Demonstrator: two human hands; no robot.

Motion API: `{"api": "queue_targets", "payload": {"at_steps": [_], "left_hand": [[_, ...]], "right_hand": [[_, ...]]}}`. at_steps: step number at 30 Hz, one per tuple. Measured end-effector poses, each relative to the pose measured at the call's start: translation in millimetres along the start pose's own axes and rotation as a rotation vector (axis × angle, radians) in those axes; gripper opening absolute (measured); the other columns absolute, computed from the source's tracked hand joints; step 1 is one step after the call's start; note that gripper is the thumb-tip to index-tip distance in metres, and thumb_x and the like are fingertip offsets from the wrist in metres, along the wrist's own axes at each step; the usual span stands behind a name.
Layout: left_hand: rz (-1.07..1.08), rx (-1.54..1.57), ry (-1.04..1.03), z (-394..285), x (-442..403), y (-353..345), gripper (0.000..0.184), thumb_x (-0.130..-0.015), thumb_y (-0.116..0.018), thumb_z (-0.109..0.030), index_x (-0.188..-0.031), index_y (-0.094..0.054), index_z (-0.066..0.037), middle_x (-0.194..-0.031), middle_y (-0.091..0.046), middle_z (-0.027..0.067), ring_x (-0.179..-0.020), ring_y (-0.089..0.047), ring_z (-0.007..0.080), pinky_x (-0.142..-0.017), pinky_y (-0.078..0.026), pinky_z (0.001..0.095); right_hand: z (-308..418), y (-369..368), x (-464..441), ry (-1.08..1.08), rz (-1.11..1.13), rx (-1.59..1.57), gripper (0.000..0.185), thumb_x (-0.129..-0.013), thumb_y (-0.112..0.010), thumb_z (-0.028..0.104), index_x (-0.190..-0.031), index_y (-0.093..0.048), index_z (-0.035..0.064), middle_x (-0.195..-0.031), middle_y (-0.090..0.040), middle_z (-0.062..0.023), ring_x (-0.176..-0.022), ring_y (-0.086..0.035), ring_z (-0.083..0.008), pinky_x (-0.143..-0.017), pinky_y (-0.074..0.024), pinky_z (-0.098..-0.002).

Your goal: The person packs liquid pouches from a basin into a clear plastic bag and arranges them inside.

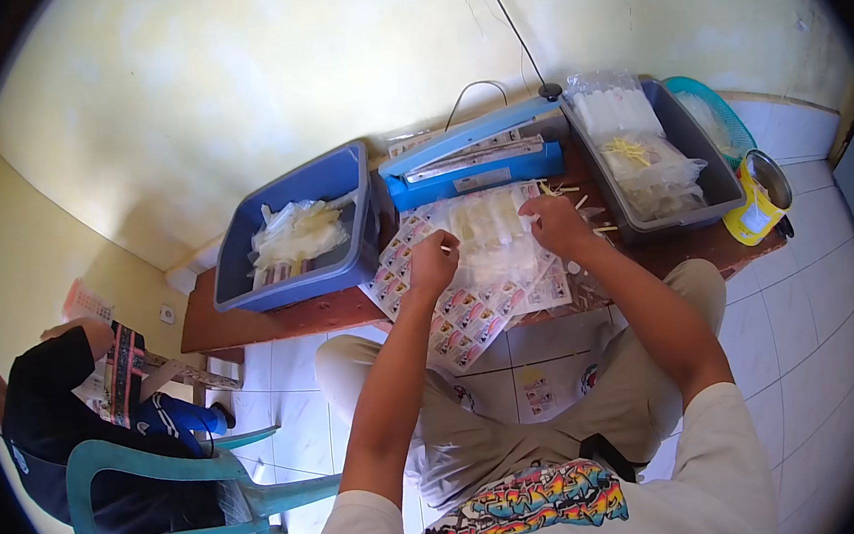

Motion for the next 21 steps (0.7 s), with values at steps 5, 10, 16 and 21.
{"api": "queue_targets", "payload": {"at_steps": [5,10,16,21], "left_hand": [[0.183,-0.084,-0.160,2,-1,10,0.029,-0.078,-0.080,0.002,-0.106,-0.077,-0.001,-0.096,-0.079,0.0133,-0.089,-0.078,0.0253,-0.084,-0.061,0.0369],[0.366,-0.181,-0.238,-7,-14,14,0.035,-0.072,-0.082,0.006,-0.105,-0.078,-0.002,-0.095,-0.077,0.0141,-0.094,-0.076,0.0283,-0.084,-0.059,0.0392],[0.406,-0.223,-0.327,6,-35,14,0.019,-0.082,-0.078,0.001,-0.101,-0.079,-0.003,-0.094,-0.077,0.0157,-0.093,-0.075,0.0351,-0.086,-0.059,0.0417],[0.409,-0.206,-0.365,-10,-65,38,0.010,-0.089,-0.073,-0.001,-0.098,-0.077,0.000,-0.095,-0.076,0.0169,-0.093,-0.074,0.0368,-0.086,-0.059,0.0435]], "right_hand": [[-6,-7,-6,0.014,0.331,0.154,0.028,-0.087,-0.073,0.006,-0.115,-0.070,0.0062,-0.109,-0.068,-0.0223,-0.105,-0.071,-0.0420,-0.090,-0.0578,-0.0505],[2,-5,-22,0.140,0.445,0.406,0.008,-0.090,-0.068,0.006,-0.098,-0.068,0.0070,-0.100,-0.070,-0.0167,-0.090,-0.072,-0.0388,-0.083,-0.0578,-0.0484],[-13,9,-34,0.104,0.420,0.290,0.008,-0.092,-0.069,0.014,-0.094,-0.074,0.0079,-0.089,-0.073,-0.0154,-0.090,-0.073,-0.0384,-0.080,-0.0571,-0.0492],[-5,28,-51,-0.004,0.240,0.065,0.011,-0.094,-0.069,0.015,-0.096,-0.076,0.0063,-0.089,-0.074,-0.0176,-0.089,-0.073,-0.0420,-0.082,-0.0576,-0.0496]]}}
Point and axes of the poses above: each hand's wrist, its own x-axis away from the middle knuckle, its own y-axis out of the back of the hand, z = x × y, the point moved 1 cm from there along -x, towards the middle knuckle
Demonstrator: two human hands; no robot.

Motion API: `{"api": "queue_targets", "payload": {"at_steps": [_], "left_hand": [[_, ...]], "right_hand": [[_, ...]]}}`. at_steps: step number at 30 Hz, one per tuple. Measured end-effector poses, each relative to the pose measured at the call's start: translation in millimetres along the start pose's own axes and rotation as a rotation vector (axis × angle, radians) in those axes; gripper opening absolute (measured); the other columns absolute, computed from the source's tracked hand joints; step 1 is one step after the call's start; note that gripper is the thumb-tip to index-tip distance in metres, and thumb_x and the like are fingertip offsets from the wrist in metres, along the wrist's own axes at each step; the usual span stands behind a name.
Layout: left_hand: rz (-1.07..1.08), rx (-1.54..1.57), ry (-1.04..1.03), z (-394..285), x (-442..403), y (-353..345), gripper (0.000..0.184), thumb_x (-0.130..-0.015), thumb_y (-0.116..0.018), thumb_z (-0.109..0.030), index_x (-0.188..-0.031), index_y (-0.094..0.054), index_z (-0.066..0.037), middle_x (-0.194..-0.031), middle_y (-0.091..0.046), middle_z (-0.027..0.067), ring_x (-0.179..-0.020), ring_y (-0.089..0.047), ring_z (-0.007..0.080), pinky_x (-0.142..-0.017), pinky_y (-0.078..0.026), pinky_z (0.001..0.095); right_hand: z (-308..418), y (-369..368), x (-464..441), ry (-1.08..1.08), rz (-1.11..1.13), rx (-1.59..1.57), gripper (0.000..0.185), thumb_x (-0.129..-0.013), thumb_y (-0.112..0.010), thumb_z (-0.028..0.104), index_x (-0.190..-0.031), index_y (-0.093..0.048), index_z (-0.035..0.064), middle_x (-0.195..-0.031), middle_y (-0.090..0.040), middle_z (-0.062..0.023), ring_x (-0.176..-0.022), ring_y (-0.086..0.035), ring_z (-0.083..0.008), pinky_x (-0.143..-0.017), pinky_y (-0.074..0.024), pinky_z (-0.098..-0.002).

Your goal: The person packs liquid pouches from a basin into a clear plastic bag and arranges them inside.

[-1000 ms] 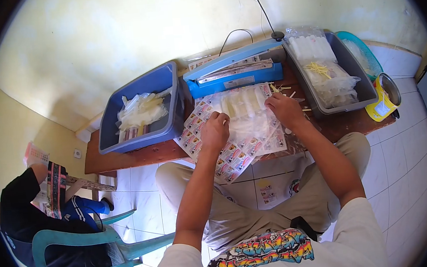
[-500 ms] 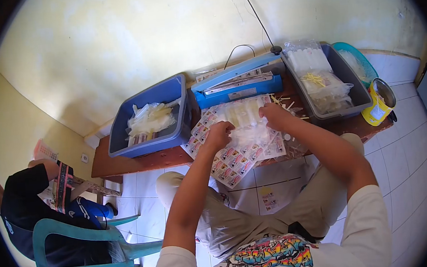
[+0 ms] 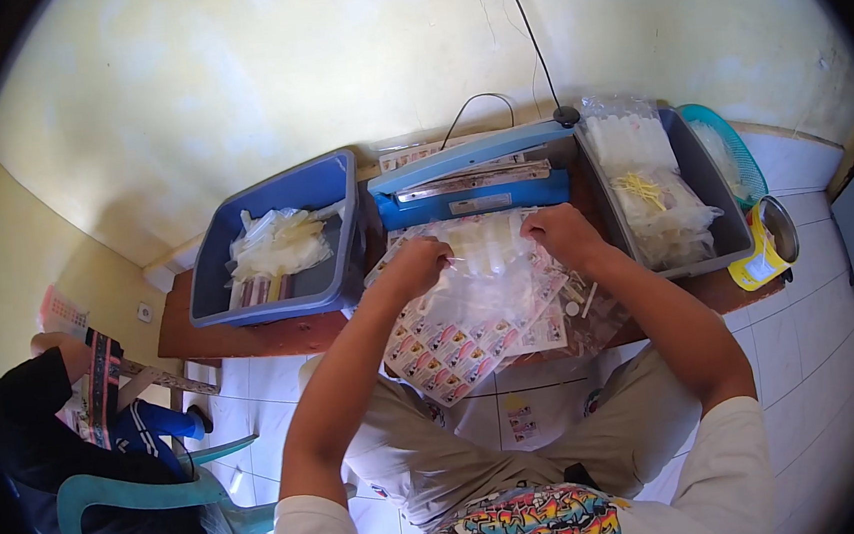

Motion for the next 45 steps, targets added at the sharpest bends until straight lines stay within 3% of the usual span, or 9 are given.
{"api": "queue_targets", "payload": {"at_steps": [7,12,17,20,30,37,39,42,45], "left_hand": [[-0.135,0.108,-0.031,-13,-21,47,0.009,-0.094,-0.068,-0.001,-0.101,-0.072,0.003,-0.098,-0.073,0.0186,-0.093,-0.072,0.0386,-0.083,-0.058,0.0437],[-0.405,0.009,-0.041,-20,-31,60,0.008,-0.095,-0.069,-0.002,-0.102,-0.072,0.001,-0.097,-0.071,0.0190,-0.089,-0.070,0.0423,-0.077,-0.056,0.0470],[-0.484,-0.002,0.043,-22,-41,61,0.009,-0.097,-0.068,-0.003,-0.104,-0.073,-0.001,-0.098,-0.071,0.0182,-0.087,-0.070,0.0420,-0.076,-0.055,0.0477],[-0.498,0.017,0.030,-11,-47,54,0.011,-0.098,-0.067,-0.002,-0.107,-0.074,-0.001,-0.097,-0.071,0.0180,-0.085,-0.071,0.0402,-0.075,-0.056,0.0466],[-0.455,0.453,0.222,-5,-59,46,0.024,-0.101,-0.063,-0.002,-0.124,-0.071,0.002,-0.104,-0.078,0.0105,-0.087,-0.074,0.0176,-0.079,-0.061,0.0342],[-0.472,0.428,0.089,-20,-59,36,0.035,-0.092,-0.080,-0.005,-0.126,-0.074,-0.004,-0.107,-0.078,0.0152,-0.093,-0.074,0.0250,-0.081,-0.061,0.0371],[-0.430,0.410,0.127,-18,-61,30,0.039,-0.089,-0.082,-0.002,-0.127,-0.073,-0.004,-0.111,-0.079,0.0106,-0.093,-0.073,0.0177,-0.087,-0.060,0.0317],[-0.447,0.308,0.191,-11,-62,24,0.030,-0.089,-0.082,-0.001,-0.119,-0.077,-0.003,-0.105,-0.080,0.0102,-0.089,-0.075,0.0169,-0.086,-0.060,0.0308],[-0.559,0.410,0.294,-5,-61,19,0.023,-0.090,-0.081,0.000,-0.112,-0.079,-0.004,-0.100,-0.081,0.0094,-0.085,-0.076,0.0149,-0.082,-0.060,0.0309]], "right_hand": [[14,33,-27,-0.104,-0.176,-0.130,0.009,-0.096,-0.068,0.008,-0.101,-0.072,0.0017,-0.096,-0.074,-0.0200,-0.093,-0.072,-0.0396,-0.085,-0.0572,-0.0460],[8,32,-44,-0.171,-0.271,-0.247,0.010,-0.099,-0.066,0.007,-0.105,-0.068,0.0006,-0.092,-0.074,-0.0174,-0.088,-0.073,-0.0346,-0.082,-0.0570,-0.0415],[4,35,-56,-0.340,-0.264,-0.446,0.013,-0.105,-0.065,0.009,-0.113,-0.071,0.0015,-0.094,-0.079,-0.0089,-0.081,-0.076,-0.0150,-0.071,-0.0593,-0.0323],[-11,30,-60,-0.383,-0.241,-0.471,0.016,-0.106,-0.064,0.010,-0.117,-0.072,0.0026,-0.096,-0.080,-0.0076,-0.083,-0.076,-0.0120,-0.071,-0.0609,-0.0288],[-34,21,-65,-0.414,-0.285,-0.685,0.023,-0.100,-0.073,0.011,-0.120,-0.073,-0.0010,-0.103,-0.080,-0.0088,-0.089,-0.078,-0.0138,-0.085,-0.0632,-0.0290],[-35,24,-61,-0.387,-0.276,-0.509,0.023,-0.093,-0.082,0.011,-0.113,-0.077,0.0006,-0.101,-0.081,-0.0081,-0.091,-0.077,-0.0121,-0.084,-0.0620,-0.0273],[-34,25,-61,-0.426,-0.272,-0.525,0.020,-0.093,-0.082,0.011,-0.109,-0.078,0.0006,-0.098,-0.081,-0.0078,-0.092,-0.077,-0.0121,-0.083,-0.0617,-0.0271],[-26,28,-62,-0.481,-0.274,-0.601,0.018,-0.094,-0.082,0.014,-0.106,-0.078,0.0011,-0.093,-0.081,-0.0071,-0.092,-0.077,-0.0123,-0.082,-0.0602,-0.0278],[-23,31,-62,-0.395,-0.313,-0.339,0.018,-0.095,-0.081,0.016,-0.106,-0.078,0.0020,-0.093,-0.081,-0.0068,-0.088,-0.076,-0.0128,-0.083,-0.0589,-0.0299]]}}
Point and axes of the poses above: each hand's wrist, its own x-axis away from the middle knuckle, its own y-axis out of the back of the hand, z = x × y, the point moved 1 cm from there along -x, towards the middle knuckle
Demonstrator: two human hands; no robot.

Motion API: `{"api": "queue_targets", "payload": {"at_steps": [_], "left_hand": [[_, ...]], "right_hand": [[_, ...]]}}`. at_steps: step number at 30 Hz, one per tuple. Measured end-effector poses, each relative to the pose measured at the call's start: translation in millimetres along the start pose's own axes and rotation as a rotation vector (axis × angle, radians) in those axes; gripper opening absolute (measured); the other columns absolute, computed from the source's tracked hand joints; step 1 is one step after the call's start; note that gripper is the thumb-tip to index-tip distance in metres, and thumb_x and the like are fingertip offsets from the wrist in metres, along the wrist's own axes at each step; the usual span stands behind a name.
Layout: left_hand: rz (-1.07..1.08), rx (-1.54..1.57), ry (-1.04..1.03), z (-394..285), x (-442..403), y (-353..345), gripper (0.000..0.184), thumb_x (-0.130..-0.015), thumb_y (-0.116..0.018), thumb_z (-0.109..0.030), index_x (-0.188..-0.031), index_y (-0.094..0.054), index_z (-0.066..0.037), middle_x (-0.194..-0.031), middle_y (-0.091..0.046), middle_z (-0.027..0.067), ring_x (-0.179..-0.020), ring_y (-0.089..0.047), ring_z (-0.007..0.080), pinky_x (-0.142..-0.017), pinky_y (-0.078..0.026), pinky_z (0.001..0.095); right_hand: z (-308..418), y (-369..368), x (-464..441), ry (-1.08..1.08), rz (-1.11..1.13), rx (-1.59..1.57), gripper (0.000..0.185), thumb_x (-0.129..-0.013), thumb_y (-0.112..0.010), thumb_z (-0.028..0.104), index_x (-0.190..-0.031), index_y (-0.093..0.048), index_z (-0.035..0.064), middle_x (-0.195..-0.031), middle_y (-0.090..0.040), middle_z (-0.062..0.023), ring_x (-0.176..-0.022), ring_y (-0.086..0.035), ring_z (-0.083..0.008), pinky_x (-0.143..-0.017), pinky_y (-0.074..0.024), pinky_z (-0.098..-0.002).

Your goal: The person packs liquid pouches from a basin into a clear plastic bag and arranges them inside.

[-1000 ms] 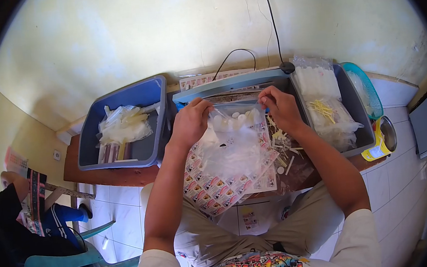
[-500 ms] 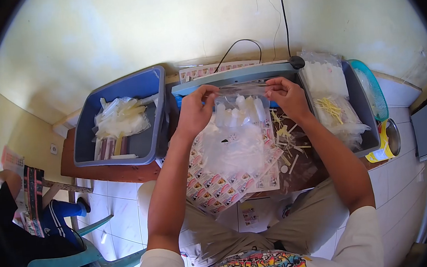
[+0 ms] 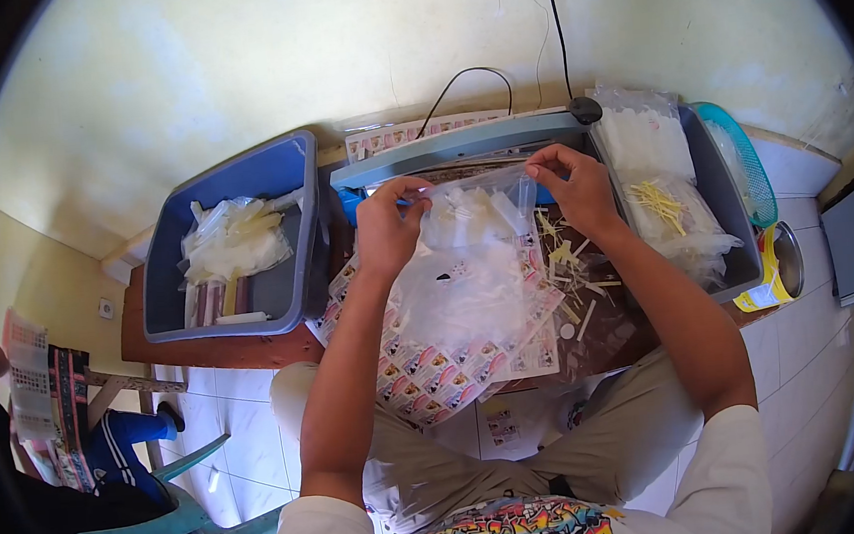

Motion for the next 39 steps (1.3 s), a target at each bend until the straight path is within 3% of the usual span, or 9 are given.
{"api": "queue_targets", "payload": {"at_steps": [4,10,15,18,21,23,34,36,39], "left_hand": [[-0.060,0.040,0.097,6,-2,-2,0.021,-0.090,-0.079,0.002,-0.110,-0.079,-0.004,-0.099,-0.081,0.0117,-0.086,-0.078,0.0188,-0.079,-0.060,0.0323],[-0.079,0.013,0.094,8,0,-3,0.020,-0.094,-0.079,-0.003,-0.114,-0.079,-0.005,-0.096,-0.080,0.0071,-0.083,-0.073,0.0104,-0.078,-0.060,0.0300],[-0.044,0.385,0.297,20,-5,-3,0.012,-0.097,-0.079,-0.009,-0.109,-0.081,-0.006,-0.097,-0.080,0.0040,-0.085,-0.072,0.0088,-0.073,-0.059,0.0282],[-0.036,0.520,0.322,20,-9,5,0.011,-0.098,-0.079,-0.009,-0.109,-0.082,-0.007,-0.097,-0.079,0.0001,-0.086,-0.070,0.0070,-0.072,-0.058,0.0260],[-0.055,0.547,0.338,20,-11,7,0.012,-0.098,-0.078,-0.009,-0.109,-0.082,-0.007,-0.097,-0.079,-0.0007,-0.086,-0.069,0.0066,-0.071,-0.059,0.0262],[-0.067,0.536,0.344,20,-10,7,0.012,-0.098,-0.078,-0.009,-0.109,-0.082,-0.008,-0.097,-0.079,-0.0008,-0.086,-0.069,0.0066,-0.072,-0.059,0.0265],[-0.012,0.315,0.246,6,4,29,0.012,-0.096,-0.077,-0.004,-0.106,-0.084,-0.005,-0.094,-0.081,0.0014,-0.084,-0.071,0.0072,-0.075,-0.056,0.0253],[0.074,0.209,0.194,0,13,37,0.013,-0.094,-0.077,-0.003,-0.106,-0.083,-0.003,-0.093,-0.082,0.0060,-0.083,-0.072,0.0087,-0.077,-0.057,0.0259],[0.224,0.109,0.175,-12,27,50,0.015,-0.095,-0.077,-0.001,-0.109,-0.081,0.001,-0.096,-0.081,0.0032,-0.087,-0.070,0.0081,-0.080,-0.057,0.0268]], "right_hand": [[-10,-7,-3,0.030,-0.018,-0.008,0.018,-0.097,-0.079,0.018,-0.107,-0.077,0.0025,-0.093,-0.079,-0.0064,-0.086,-0.075,-0.0120,-0.083,-0.0581,-0.0308],[-10,-9,-3,-0.076,-0.002,-0.170,0.019,-0.098,-0.078,0.019,-0.108,-0.078,0.0035,-0.094,-0.079,-0.0060,-0.083,-0.074,-0.0107,-0.078,-0.0579,-0.0292],[-13,-7,-6,0.013,-0.079,0.046,0.018,-0.098,-0.079,0.019,-0.108,-0.079,0.0038,-0.093,-0.080,-0.0046,-0.084,-0.075,-0.0102,-0.075,-0.0609,-0.0281],[-11,-10,-8,-0.131,-0.076,-0.044,0.017,-0.098,-0.079,0.019,-0.107,-0.079,0.0045,-0.092,-0.080,-0.0034,-0.082,-0.075,-0.0104,-0.070,-0.0631,-0.0283],[-5,-12,-6,-0.170,-0.044,-0.176,0.020,-0.100,-0.078,0.022,-0.111,-0.077,0.0056,-0.094,-0.077,-0.0017,-0.081,-0.073,-0.0086,-0.061,-0.0569,-0.0250],[0,-12,-4,-0.176,-0.073,-0.157,0.015,-0.098,-0.079,0.019,-0.106,-0.080,0.0066,-0.093,-0.080,-0.0028,-0.079,-0.075,-0.0093,-0.061,-0.0617,-0.0278],[-4,4,1,-0.040,0.099,-0.131,0.015,-0.096,-0.080,0.016,-0.105,-0.079,0.0044,-0.090,-0.080,-0.0033,-0.078,-0.074,-0.0084,-0.068,-0.0593,-0.0269],[-4,11,7,0.004,0.145,-0.104,0.015,-0.095,-0.080,0.015,-0.105,-0.079,0.0034,-0.090,-0.080,-0.0038,-0.078,-0.073,-0.0084,-0.070,-0.0584,-0.0270],[6,23,23,0.031,0.253,-0.016,0.017,-0.095,-0.080,0.013,-0.108,-0.079,0.0029,-0.089,-0.079,-0.0047,-0.078,-0.072,-0.0095,-0.074,-0.0571,-0.0286]]}}
Point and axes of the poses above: each hand's wrist, its own x-axis away from the middle knuckle, its own y-axis out of the back of the hand, z = x × y, the point moved 1 cm from there along -x, towards the middle knuckle
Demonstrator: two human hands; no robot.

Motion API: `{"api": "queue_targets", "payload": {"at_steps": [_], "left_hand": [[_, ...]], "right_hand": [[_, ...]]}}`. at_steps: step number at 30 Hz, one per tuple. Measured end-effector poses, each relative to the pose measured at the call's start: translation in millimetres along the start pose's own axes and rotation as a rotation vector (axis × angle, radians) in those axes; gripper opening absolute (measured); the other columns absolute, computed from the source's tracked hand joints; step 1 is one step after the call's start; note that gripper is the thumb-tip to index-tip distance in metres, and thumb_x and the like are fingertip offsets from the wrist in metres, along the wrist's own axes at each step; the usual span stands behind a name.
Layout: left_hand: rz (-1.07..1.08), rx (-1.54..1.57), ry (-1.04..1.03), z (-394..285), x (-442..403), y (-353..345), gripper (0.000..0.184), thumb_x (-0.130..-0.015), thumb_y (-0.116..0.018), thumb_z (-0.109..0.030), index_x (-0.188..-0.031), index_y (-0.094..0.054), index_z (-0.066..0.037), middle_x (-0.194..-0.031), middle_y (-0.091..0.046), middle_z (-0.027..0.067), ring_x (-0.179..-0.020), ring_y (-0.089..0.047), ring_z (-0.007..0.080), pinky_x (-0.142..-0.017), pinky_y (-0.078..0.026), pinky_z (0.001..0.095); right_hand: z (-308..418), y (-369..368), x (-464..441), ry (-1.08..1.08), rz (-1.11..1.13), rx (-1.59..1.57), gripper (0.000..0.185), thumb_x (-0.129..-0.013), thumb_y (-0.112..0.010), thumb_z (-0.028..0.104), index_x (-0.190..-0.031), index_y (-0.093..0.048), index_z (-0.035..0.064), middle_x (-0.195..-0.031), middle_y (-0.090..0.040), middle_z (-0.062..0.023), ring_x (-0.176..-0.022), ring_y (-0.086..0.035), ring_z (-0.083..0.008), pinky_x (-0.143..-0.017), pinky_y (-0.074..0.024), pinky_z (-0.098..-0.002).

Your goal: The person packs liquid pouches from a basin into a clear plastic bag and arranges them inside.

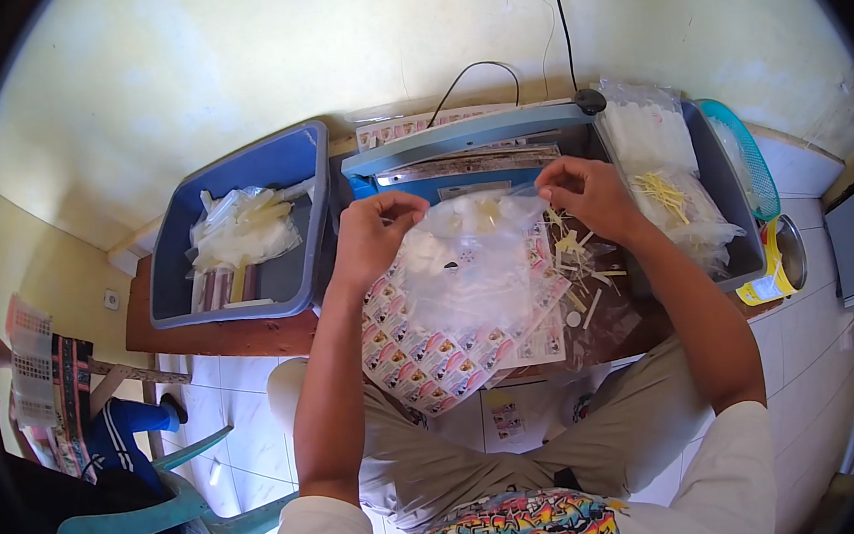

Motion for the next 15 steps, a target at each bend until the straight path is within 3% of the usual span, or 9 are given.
{"api": "queue_targets", "payload": {"at_steps": [3,6,7,10,11,15], "left_hand": [[0.099,-0.066,-0.143,-5,24,1,0.015,-0.093,-0.077,0.001,-0.107,-0.082,-0.001,-0.094,-0.082,0.0115,-0.082,-0.075,0.0134,-0.079,-0.059,0.0303],[0.253,-0.178,-0.097,-9,43,0,0.016,-0.092,-0.076,0.002,-0.106,-0.082,-0.002,-0.095,-0.081,0.0139,-0.083,-0.077,0.0173,-0.079,-0.060,0.0319],[0.284,-0.148,-0.126,0,47,-4,0.018,-0.090,-0.075,0.003,-0.105,-0.083,-0.004,-0.095,-0.081,0.0161,-0.084,-0.078,0.0234,-0.080,-0.060,0.0344],[0.375,-0.315,-0.121,8,59,-17,0.017,-0.090,-0.076,0.003,-0.103,-0.083,-0.005,-0.094,-0.081,0.0121,-0.087,-0.077,0.0228,-0.082,-0.059,0.0353],[0.386,-0.319,-0.136,10,62,-19,0.017,-0.089,-0.075,0.002,-0.102,-0.083,-0.007,-0.094,-0.081,0.0131,-0.087,-0.077,0.0279,-0.083,-0.059,0.0380],[0.397,-0.328,-0.092,20,70,-29,0.017,-0.090,-0.074,0.002,-0.101,-0.083,-0.006,-0.096,-0.080,0.0142,-0.088,-0.077,0.0289,-0.084,-0.059,0.0390]], "right_hand": [[18,4,21,-0.031,0.137,0.027,0.016,-0.094,-0.079,0.011,-0.108,-0.080,0.0031,-0.087,-0.078,-0.0068,-0.077,-0.072,-0.0122,-0.075,-0.0572,-0.0313],[21,3,37,0.082,0.273,0.134,0.017,-0.092,-0.079,0.006,-0.108,-0.079,0.0007,-0.090,-0.077,-0.0085,-0.081,-0.071,-0.0155,-0.077,-0.0573,-0.0329],[20,2,41,0.163,0.321,0.187,0.016,-0.089,-0.079,0.005,-0.104,-0.079,0.0007,-0.091,-0.077,-0.0108,-0.082,-0.072,-0.0197,-0.078,-0.0575,-0.0340],[16,-8,53,0.229,0.406,0.264,0.015,-0.085,-0.080,0.003,-0.100,-0.079,0.0009,-0.092,-0.077,-0.0143,-0.083,-0.073,-0.0268,-0.078,-0.0578,-0.0360],[15,-11,56,0.212,0.439,0.286,0.016,-0.084,-0.079,0.002,-0.100,-0.079,0.0010,-0.093,-0.077,-0.0155,-0.083,-0.073,-0.0298,-0.078,-0.0579,-0.0369],[25,-19,65,0.163,0.463,0.338,0.014,-0.083,-0.078,0.002,-0.097,-0.078,0.0008,-0.092,-0.076,-0.0152,-0.084,-0.074,-0.0297,-0.077,-0.0578,-0.0379]]}}
Point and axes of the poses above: each hand's wrist, its own x-axis away from the middle knuckle, its own y-axis out of the back of the hand, z = x × y, the point moved 1 cm from there along -x, towards the middle knuckle
